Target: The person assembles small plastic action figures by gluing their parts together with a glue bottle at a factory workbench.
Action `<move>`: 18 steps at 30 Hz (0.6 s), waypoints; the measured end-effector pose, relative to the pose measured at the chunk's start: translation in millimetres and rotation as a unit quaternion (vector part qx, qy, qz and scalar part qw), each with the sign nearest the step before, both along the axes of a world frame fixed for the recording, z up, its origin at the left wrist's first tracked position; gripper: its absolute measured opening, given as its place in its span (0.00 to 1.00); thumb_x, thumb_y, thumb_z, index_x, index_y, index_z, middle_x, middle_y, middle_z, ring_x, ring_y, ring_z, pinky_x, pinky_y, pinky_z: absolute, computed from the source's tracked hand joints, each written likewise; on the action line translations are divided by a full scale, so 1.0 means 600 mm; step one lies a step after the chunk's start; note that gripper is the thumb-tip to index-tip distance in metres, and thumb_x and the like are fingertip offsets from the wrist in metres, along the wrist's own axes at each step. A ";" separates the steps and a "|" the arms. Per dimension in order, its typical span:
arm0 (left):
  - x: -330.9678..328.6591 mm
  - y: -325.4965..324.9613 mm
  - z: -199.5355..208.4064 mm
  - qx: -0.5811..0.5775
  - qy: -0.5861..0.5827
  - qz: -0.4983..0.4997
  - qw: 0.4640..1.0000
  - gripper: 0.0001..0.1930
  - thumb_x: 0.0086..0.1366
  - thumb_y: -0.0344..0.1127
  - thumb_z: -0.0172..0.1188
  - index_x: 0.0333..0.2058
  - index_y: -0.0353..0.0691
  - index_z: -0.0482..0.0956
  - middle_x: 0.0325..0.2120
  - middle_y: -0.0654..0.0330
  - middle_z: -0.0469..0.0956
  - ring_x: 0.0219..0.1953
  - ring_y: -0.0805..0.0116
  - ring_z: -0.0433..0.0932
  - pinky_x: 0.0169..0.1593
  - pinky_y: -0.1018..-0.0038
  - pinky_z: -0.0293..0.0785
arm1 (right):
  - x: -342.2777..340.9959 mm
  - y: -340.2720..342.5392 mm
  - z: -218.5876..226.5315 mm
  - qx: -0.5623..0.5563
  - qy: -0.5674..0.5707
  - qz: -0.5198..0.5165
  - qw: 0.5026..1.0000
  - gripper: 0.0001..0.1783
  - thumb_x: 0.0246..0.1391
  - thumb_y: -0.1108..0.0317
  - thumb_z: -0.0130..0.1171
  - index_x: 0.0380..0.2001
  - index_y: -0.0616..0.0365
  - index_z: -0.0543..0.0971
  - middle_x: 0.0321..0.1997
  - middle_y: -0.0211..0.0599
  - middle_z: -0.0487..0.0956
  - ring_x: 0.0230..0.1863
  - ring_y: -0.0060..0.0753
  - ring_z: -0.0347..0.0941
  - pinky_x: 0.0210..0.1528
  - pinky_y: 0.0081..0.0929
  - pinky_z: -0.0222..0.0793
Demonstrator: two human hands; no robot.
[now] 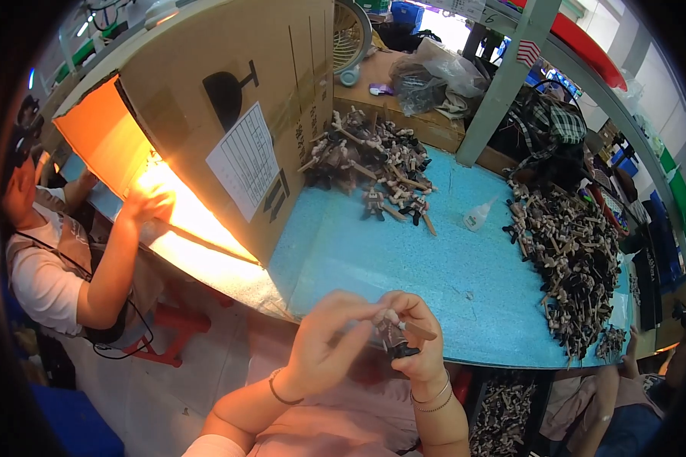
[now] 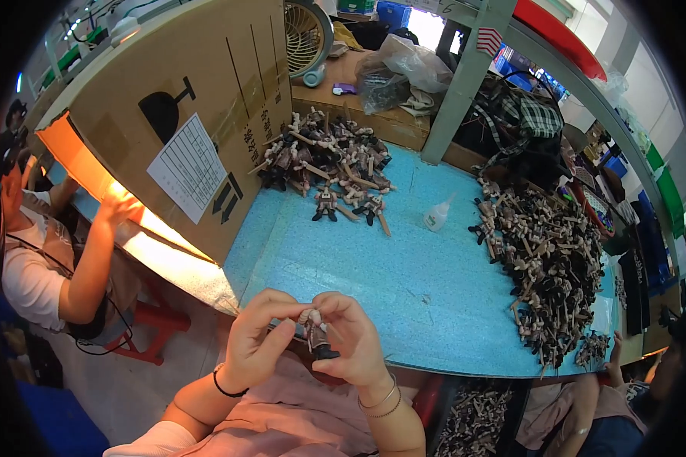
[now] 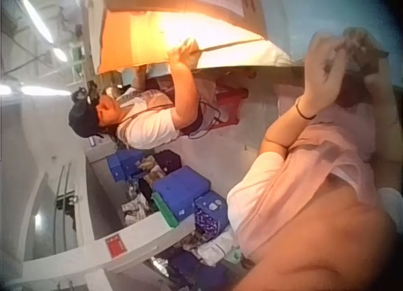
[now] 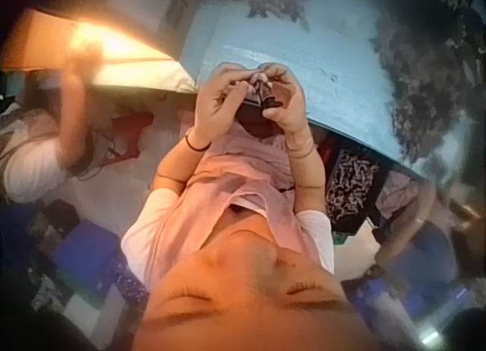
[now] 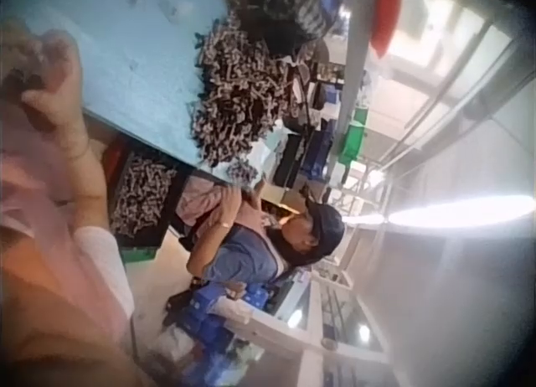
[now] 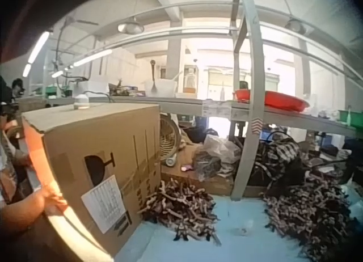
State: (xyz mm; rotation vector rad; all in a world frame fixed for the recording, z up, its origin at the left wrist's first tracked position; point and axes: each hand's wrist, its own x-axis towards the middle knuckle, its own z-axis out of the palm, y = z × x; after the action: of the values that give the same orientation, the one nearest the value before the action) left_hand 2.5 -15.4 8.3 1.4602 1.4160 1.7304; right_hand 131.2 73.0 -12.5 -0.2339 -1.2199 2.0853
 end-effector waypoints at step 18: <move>0.021 -0.023 -0.016 0.059 0.027 0.074 0.995 0.18 0.54 0.28 0.60 0.45 0.37 0.73 0.30 0.57 0.71 0.33 0.63 0.70 0.38 0.72 0.67 | -0.011 -0.038 -0.018 0.074 -0.045 -0.100 0.991 0.26 0.44 0.58 0.67 0.39 0.60 0.66 0.38 0.35 0.67 0.40 0.27 0.67 0.42 0.27 0.65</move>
State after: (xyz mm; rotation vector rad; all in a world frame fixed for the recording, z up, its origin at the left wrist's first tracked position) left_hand 15.1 -29.1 -1.1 1.5078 1.5050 1.9079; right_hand 124.6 50.4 -23.3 -0.3688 -1.3396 1.8218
